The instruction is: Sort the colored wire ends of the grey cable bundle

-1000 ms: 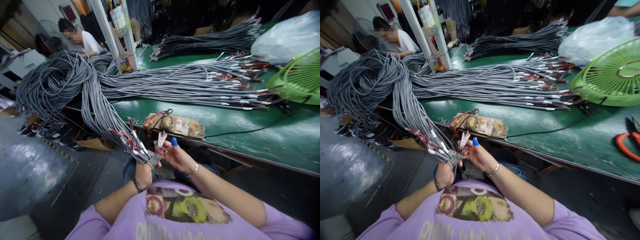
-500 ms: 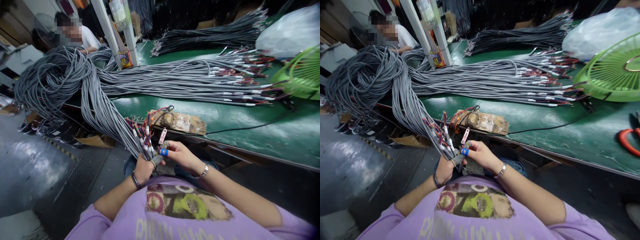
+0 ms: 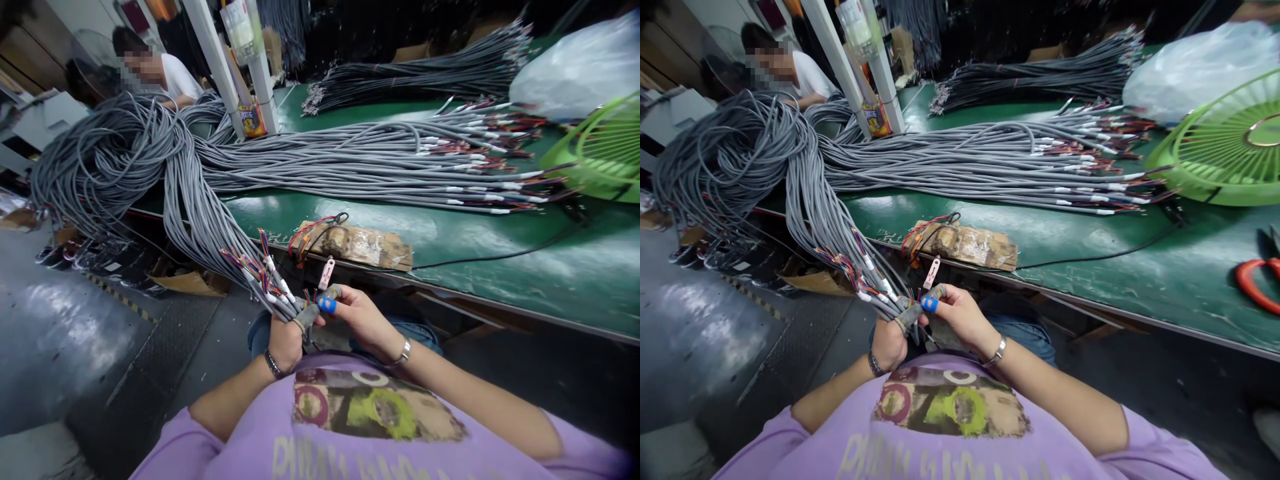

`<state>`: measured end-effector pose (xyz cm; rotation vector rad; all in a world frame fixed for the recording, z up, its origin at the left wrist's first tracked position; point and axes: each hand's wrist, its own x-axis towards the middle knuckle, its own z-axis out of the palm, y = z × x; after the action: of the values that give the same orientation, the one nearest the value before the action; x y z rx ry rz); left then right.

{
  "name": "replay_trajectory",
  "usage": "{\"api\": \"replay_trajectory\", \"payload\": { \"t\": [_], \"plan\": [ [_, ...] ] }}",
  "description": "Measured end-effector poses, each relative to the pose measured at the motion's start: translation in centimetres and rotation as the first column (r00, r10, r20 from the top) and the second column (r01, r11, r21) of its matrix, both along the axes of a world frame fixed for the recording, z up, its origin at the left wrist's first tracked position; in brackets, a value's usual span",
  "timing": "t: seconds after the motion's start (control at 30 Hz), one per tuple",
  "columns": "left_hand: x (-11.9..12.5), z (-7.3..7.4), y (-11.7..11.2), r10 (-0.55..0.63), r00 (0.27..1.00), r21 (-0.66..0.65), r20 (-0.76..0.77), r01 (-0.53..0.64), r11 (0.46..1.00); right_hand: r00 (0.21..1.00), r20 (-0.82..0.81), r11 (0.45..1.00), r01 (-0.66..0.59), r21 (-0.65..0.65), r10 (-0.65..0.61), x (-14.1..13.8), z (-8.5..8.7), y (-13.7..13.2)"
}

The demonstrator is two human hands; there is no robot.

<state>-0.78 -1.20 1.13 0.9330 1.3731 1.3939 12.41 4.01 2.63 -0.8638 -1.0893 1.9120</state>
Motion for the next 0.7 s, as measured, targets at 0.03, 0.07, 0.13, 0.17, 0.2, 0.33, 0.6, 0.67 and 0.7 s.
{"api": "replay_trajectory", "payload": {
  "t": [0.03, 0.07, 0.13, 0.17, 0.2, 0.33, 0.6, 0.67, 0.7],
  "plan": [
    [0.0, 0.0, 0.0, 0.008, 1.000, 0.001, 0.006, -0.008, 1.000, 1.000, -0.002, 1.000, -0.001, 0.004, 0.001, 0.0, -0.1, 0.0],
    [0.0, 0.0, -0.1, 0.012, 1.000, 0.003, 0.014, -0.012, 1.000, 1.000, -0.003, 1.000, -0.004, 0.010, 0.004, 0.0, -0.2, -0.1],
    [-0.1, 0.1, -0.1, 0.017, 0.999, 0.007, 0.034, -0.017, 1.000, 1.000, -0.001, 1.000, -0.016, 0.021, 0.016, 0.2, -0.4, 0.0],
    [-0.1, 0.2, -0.1, 0.020, 0.999, 0.008, 0.043, -0.021, 1.000, 1.000, 0.003, 1.000, -0.021, 0.023, 0.021, 0.3, -0.6, 0.0],
    [-0.1, 0.2, 0.0, 0.023, 0.999, 0.010, 0.049, -0.024, 1.000, 1.000, 0.008, 1.000, -0.026, 0.017, 0.025, 0.4, -0.8, 0.1],
    [0.0, 0.5, 0.1, 0.002, 1.000, 0.021, 0.029, -0.002, 1.000, 1.000, -0.012, 0.999, -0.023, -0.046, 0.022, 0.8, -1.2, 0.3],
    [0.0, 0.6, 0.0, -0.030, 1.000, 0.001, -0.003, 0.030, 1.000, 0.998, 0.025, 0.998, -0.052, -0.044, 0.053, -0.1, -0.2, 0.4],
    [0.0, 0.7, 0.0, -0.031, 1.000, 0.001, -0.002, 0.031, 1.000, 0.999, 0.021, 0.998, -0.029, -0.064, 0.031, -0.3, -0.5, 0.3],
    [0.0, 0.7, 0.0, -0.031, 0.999, 0.005, 0.007, 0.031, 0.999, 1.000, 0.004, 0.996, -0.024, -0.087, 0.024, -0.3, -0.7, 0.2]
  ]
}}
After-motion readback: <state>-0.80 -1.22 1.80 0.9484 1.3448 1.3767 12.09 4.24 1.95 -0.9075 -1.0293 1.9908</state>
